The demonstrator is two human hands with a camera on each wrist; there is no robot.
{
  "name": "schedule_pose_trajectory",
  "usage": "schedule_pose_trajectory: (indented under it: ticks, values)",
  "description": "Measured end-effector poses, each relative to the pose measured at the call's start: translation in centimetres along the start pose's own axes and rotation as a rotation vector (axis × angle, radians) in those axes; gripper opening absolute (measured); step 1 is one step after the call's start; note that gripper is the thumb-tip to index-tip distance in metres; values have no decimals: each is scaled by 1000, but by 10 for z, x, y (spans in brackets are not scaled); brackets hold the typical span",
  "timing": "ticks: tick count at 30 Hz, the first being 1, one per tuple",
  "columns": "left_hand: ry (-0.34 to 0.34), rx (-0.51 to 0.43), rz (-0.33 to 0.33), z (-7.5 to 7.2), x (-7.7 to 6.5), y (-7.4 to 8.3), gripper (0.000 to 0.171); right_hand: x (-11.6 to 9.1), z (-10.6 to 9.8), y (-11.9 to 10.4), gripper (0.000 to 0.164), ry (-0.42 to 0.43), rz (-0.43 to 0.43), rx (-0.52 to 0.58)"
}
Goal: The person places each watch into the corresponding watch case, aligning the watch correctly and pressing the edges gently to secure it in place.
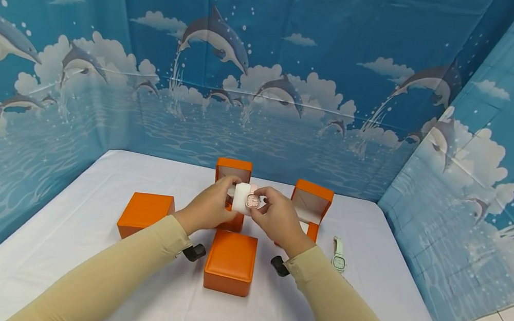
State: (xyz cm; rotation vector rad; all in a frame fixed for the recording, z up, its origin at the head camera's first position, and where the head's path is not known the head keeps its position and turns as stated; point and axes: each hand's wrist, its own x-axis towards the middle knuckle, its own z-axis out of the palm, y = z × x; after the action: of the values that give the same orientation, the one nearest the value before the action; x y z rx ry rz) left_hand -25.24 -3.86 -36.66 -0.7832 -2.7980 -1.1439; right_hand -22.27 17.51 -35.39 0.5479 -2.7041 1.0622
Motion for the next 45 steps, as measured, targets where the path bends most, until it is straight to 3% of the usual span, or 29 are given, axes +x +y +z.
schedule_pose_trajectory:
  ticks: [7, 15, 25, 45]
  values:
    - [-16, -57, -17, -4, 1, 2, 74, 1, 1, 0, 44, -18, 32, 11]
    - [-33, -100, -12, -6, 1, 0, 74, 3, -2, 1, 66, -77, 19, 69]
    - [-38, -110, -2, -6, 2, 1, 73, 5, -10, 7, 79, -155, 13, 94]
    - [-94, -192, -53, -10, 1, -3, 75, 7, -7, 11, 84, -226, 130, 215]
